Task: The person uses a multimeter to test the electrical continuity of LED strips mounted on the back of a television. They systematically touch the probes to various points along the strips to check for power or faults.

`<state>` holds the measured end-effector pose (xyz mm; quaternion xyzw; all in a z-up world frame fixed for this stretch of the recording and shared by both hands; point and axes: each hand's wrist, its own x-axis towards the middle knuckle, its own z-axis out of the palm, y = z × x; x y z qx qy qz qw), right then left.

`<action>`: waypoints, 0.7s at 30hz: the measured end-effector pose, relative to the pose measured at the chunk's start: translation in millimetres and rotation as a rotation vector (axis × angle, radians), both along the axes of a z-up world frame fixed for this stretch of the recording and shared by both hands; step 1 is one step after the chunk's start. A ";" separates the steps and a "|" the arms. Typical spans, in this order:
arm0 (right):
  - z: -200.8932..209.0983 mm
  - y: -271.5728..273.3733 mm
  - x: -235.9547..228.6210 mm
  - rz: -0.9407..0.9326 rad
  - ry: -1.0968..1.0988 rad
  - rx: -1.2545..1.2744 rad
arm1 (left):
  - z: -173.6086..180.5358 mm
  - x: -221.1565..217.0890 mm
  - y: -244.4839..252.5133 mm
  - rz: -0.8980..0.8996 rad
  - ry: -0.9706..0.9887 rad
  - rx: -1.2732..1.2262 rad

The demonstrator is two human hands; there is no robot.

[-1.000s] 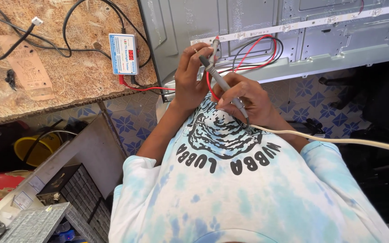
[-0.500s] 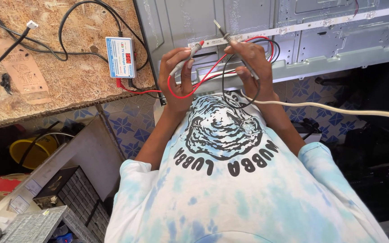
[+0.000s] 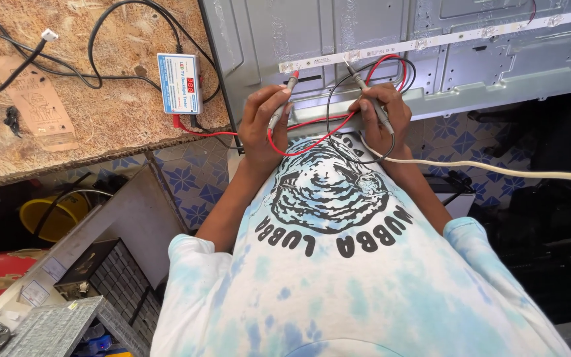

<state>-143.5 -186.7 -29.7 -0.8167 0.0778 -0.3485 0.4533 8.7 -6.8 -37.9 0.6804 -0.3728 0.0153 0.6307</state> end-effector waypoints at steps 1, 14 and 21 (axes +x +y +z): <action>-1.7 1.7 -0.1 0.000 0.003 0.002 | -1.2 -1.8 0.5 0.000 0.003 0.002; -20.2 1.6 -3.9 -0.088 0.009 -0.072 | -6.5 -8.4 4.4 -0.013 0.009 0.062; -20.5 3.0 -4.8 -0.101 0.028 -0.060 | -9.8 -8.6 5.9 -0.019 -0.005 0.084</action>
